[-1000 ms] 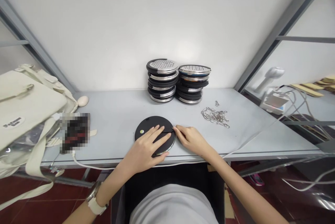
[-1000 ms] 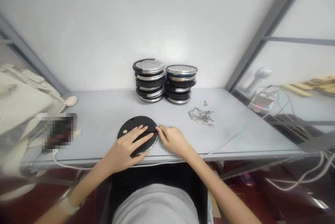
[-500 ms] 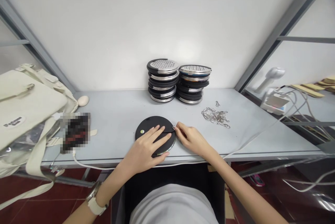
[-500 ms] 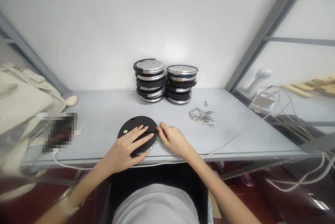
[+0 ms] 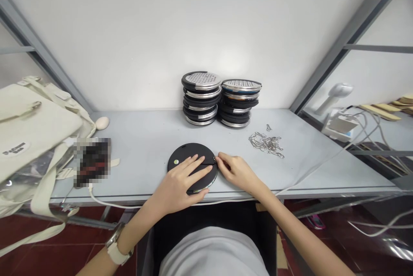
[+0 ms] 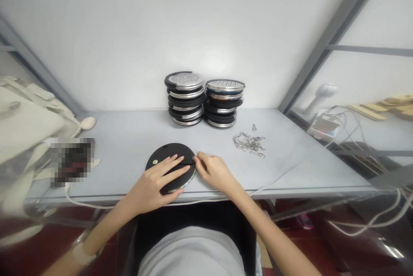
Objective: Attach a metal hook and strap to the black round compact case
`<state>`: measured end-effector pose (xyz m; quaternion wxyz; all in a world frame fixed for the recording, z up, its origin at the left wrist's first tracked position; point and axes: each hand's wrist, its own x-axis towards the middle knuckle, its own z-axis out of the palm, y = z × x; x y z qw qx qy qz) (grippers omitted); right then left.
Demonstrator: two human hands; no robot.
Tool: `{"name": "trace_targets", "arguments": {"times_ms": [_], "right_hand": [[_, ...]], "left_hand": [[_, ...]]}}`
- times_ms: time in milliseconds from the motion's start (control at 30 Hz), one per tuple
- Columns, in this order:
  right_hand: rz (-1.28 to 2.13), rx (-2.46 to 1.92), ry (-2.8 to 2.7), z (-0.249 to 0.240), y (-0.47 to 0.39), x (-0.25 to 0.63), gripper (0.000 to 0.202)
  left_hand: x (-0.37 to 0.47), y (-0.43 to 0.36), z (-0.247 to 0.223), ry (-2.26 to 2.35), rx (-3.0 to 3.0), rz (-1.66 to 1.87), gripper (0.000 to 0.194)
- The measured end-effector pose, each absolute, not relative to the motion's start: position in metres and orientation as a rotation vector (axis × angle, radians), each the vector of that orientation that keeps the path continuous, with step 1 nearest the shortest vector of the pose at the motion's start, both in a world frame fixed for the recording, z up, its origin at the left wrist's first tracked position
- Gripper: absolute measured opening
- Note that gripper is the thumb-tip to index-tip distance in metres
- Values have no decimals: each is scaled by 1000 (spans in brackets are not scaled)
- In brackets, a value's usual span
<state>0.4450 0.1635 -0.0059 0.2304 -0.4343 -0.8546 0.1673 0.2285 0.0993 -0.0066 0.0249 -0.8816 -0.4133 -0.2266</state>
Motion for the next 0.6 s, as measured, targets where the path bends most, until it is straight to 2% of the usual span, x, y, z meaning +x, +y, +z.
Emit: {"name": "trace_targets", "arguments": {"times_ms": [600], "right_hand": [[463, -1158, -2427, -9, 167, 447, 24]], "left_hand": [[230, 99, -6, -1274, -2701, -653, 53]]}}
